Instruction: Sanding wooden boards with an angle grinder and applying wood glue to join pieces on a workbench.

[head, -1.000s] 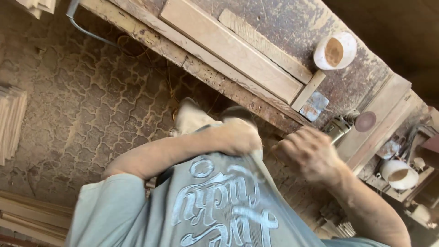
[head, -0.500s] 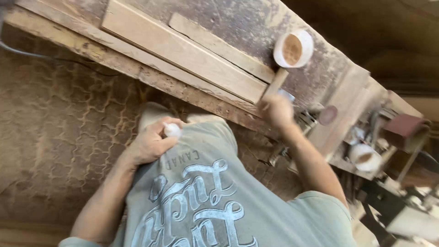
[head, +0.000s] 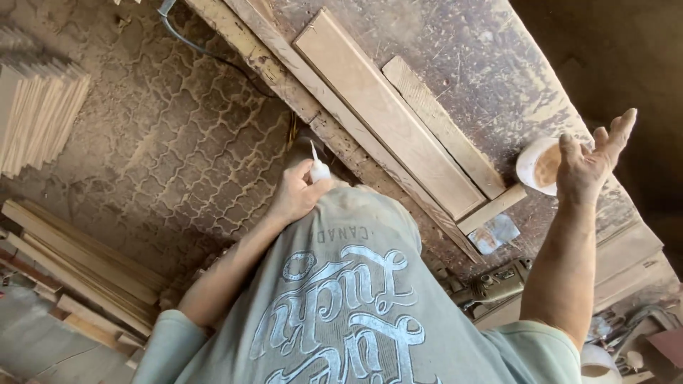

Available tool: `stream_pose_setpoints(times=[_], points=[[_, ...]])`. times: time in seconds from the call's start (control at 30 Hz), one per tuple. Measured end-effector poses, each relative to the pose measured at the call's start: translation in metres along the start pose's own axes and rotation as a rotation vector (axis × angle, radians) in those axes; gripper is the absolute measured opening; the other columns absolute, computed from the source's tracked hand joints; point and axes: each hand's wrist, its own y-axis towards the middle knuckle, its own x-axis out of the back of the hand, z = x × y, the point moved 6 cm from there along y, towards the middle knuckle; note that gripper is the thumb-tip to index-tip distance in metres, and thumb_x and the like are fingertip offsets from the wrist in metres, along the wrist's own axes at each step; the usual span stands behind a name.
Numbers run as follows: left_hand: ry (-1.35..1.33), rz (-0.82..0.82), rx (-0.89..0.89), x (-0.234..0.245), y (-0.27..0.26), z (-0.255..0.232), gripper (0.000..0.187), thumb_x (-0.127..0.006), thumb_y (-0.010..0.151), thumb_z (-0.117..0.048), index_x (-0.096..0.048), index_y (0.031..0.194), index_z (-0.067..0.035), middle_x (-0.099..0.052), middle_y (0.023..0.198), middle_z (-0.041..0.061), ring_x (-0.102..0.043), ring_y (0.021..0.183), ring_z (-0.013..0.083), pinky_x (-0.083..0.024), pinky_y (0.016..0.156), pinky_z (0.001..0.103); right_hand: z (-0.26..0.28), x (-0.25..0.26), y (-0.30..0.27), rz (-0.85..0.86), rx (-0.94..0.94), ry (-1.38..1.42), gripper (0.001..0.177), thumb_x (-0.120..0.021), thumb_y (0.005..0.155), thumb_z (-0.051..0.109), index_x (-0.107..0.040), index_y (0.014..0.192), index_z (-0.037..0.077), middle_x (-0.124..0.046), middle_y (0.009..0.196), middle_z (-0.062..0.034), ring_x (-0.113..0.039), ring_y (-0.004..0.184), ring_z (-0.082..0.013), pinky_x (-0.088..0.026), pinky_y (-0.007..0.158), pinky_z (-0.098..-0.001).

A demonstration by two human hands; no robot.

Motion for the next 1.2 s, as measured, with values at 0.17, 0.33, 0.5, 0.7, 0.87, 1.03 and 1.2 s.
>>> stream_pose_setpoints(times=[0.17,0.33,0.5,0.7,0.87,1.03,1.2], points=[[0.073,-0.063,-0.290,0.017,0.050,0.015,0.043,-0.073,0.083,-0.038,-0.044,0.074,-0.006,-0.046,0.068,0.000,-0.040,0.056,0.0130,-0.036,0.047,0.028,0.017,-0.036,-0.021,-0.205,-0.052,-0.501,0.050,-0.081,0.105,0.018,-0.042,0.127,-0.005,-0.050,0.117,-0.0226,-0.056,0.103,-0.0328,-0.054,0.089,-0.0450],[0.084,-0.113,-0.199,0.040,0.119,0.044,0.016,-0.071,0.089,-0.011,-0.065,0.099,0.000,-0.060,0.075,0.005,-0.052,0.057,0.0141,-0.045,0.044,0.026,-0.048,-0.067,-0.053,0.054,-0.322,-0.785,0.025,-0.059,0.109,0.027,-0.077,0.110,0.010,-0.076,0.092,-0.0127,-0.071,0.081,-0.0278,-0.058,0.075,-0.0446],[-0.307,-0.203,-0.406,0.067,0.219,0.055,0.023,-0.067,0.095,-0.031,-0.058,0.093,-0.010,-0.051,0.077,0.000,-0.040,0.060,0.0104,-0.040,0.049,0.025,0.015,-0.137,-0.012,0.192,0.081,-0.746,0.016,-0.064,0.111,0.010,-0.079,0.111,0.008,-0.075,0.092,-0.0101,-0.063,0.069,-0.0148,-0.051,0.052,-0.0284],[-0.601,-0.140,-0.258,0.080,0.305,0.019,0.041,-0.072,0.083,-0.037,-0.064,0.106,-0.005,-0.063,0.086,0.007,-0.060,0.073,0.0178,-0.057,0.056,0.029,0.078,-0.212,0.052,0.487,0.162,-0.576,0.056,-0.054,0.113,0.047,-0.077,0.106,-0.003,-0.074,0.112,-0.0285,-0.075,0.090,-0.0373,-0.064,0.068,-0.0481],[-0.360,-0.333,-0.395,0.090,0.326,0.007,0.052,-0.058,0.094,-0.065,-0.056,0.078,-0.015,-0.053,0.069,-0.001,-0.046,0.061,0.0160,-0.044,0.057,0.034,0.070,-0.223,0.089,0.536,-0.341,-0.150,0.027,-0.041,0.105,-0.001,-0.066,0.115,-0.002,-0.069,0.108,-0.0199,-0.070,0.093,-0.0262,-0.064,0.084,-0.0323],[-0.324,-0.307,-0.473,0.115,0.285,-0.008,0.060,-0.056,0.099,-0.061,-0.061,0.125,-0.007,-0.063,0.093,0.009,-0.056,0.075,0.0197,-0.057,0.063,0.037,0.019,-0.231,0.113,0.523,-0.031,-0.868,0.011,-0.069,0.097,-0.001,-0.077,0.096,-0.008,-0.076,0.083,-0.0210,-0.072,0.059,-0.0256,-0.058,0.045,-0.0263],[-0.331,-0.265,-0.273,0.117,0.230,0.046,0.044,-0.058,0.101,-0.045,-0.054,0.115,-0.003,-0.056,0.105,0.014,-0.059,0.089,0.0240,-0.054,0.074,0.038,0.006,-0.231,0.116,0.509,0.142,-0.969,0.026,-0.052,0.093,-0.009,-0.078,0.097,-0.008,-0.077,0.091,-0.0293,-0.071,0.050,-0.0229,-0.048,0.029,-0.0241]])
